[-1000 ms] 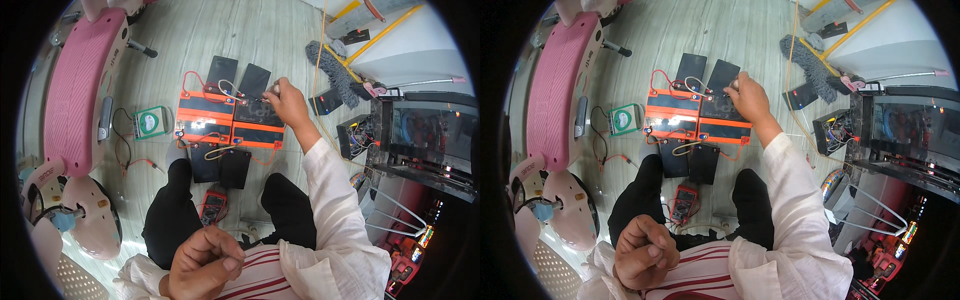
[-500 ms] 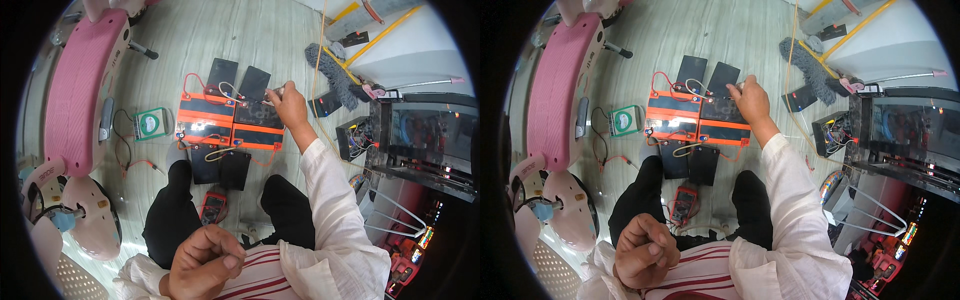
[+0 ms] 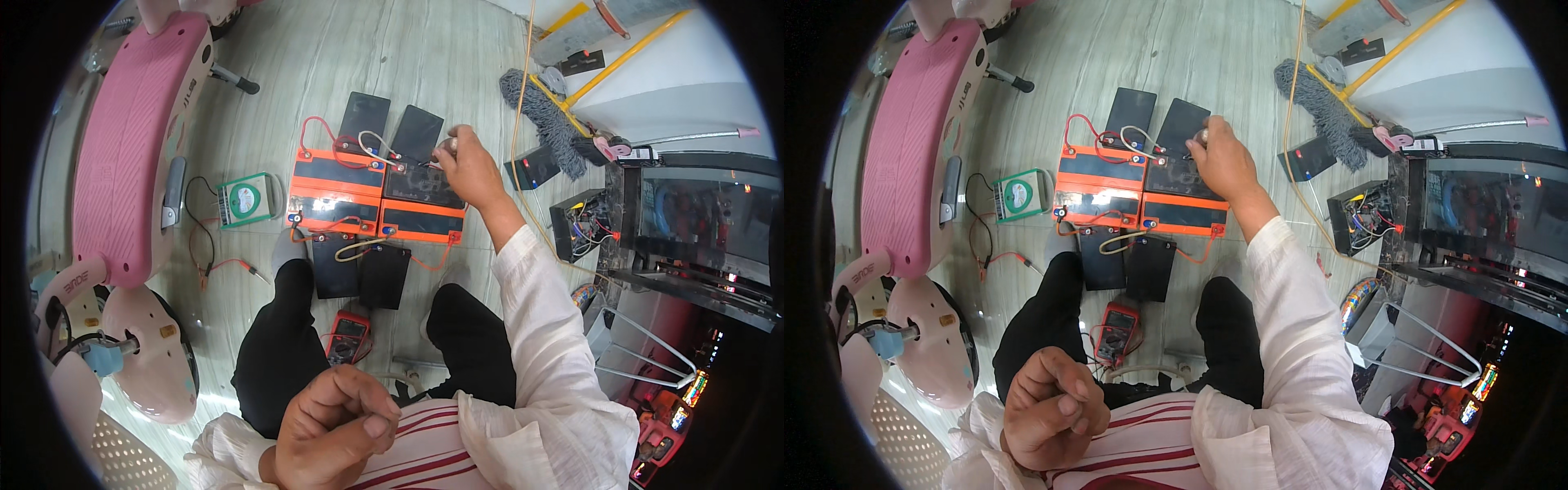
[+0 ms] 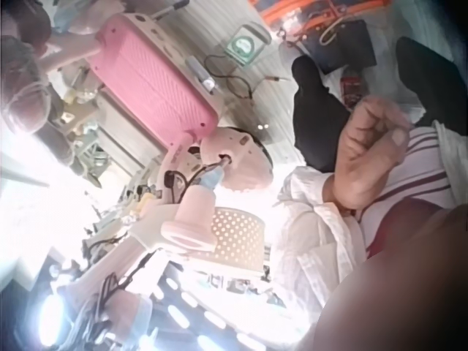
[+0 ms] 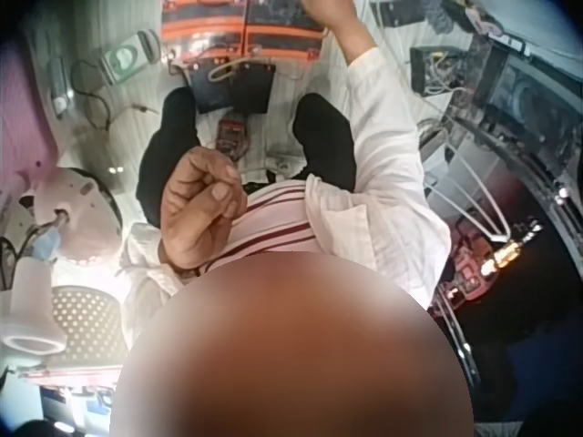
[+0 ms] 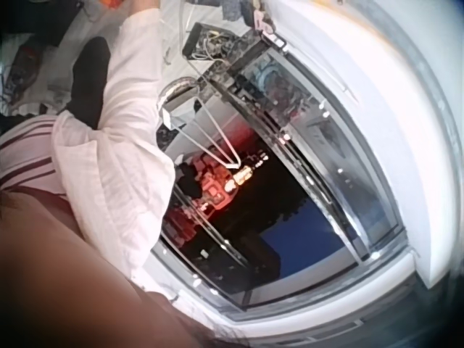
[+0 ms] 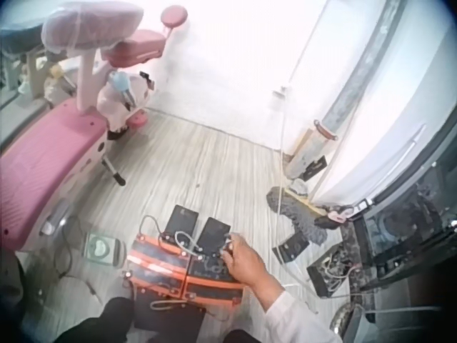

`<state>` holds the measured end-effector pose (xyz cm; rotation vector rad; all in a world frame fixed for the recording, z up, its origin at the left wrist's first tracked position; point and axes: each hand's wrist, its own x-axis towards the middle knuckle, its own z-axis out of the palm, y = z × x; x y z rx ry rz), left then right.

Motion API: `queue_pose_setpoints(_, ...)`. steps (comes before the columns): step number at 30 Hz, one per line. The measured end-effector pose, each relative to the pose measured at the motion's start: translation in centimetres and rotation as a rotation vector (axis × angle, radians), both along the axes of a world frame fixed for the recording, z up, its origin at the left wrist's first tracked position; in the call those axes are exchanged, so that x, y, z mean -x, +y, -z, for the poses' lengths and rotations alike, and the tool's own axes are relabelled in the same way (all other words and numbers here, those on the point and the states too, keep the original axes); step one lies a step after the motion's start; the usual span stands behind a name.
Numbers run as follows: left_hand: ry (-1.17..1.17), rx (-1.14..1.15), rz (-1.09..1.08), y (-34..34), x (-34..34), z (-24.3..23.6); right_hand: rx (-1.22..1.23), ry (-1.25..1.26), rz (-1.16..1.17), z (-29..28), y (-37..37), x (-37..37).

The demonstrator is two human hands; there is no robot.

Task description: The person is working on a battery pack, using a screwdriver to tighten connections and a multimeter to measure voltage. They connect wires to the battery terminals and check the readings on the multimeter.

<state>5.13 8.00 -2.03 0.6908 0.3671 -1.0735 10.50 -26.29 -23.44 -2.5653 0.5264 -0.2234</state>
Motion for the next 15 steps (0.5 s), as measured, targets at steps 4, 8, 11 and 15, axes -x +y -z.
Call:
queue_pose_setpoints(4,-0.004,0.001,-0.002,0.0,0.0,-0.1,0.027,-0.013,-0.03,0.3,-0.3,0.0)
queue_pose_setpoints(8,0.004,0.002,-0.008,0.0,-0.1,0.0,-0.005,0.164,0.202,0.1,0.0,-0.3)
queue_pose_setpoints(11,0.004,0.01,-0.002,-0.1,-0.1,0.0,0.057,-0.149,-0.062,1.0,-0.8,0.5)
queue_pose_setpoints(15,0.002,0.001,-0.005,-0.2,-0.2,0.1,0.068,-0.014,-0.057,0.4,-0.5,0.2)
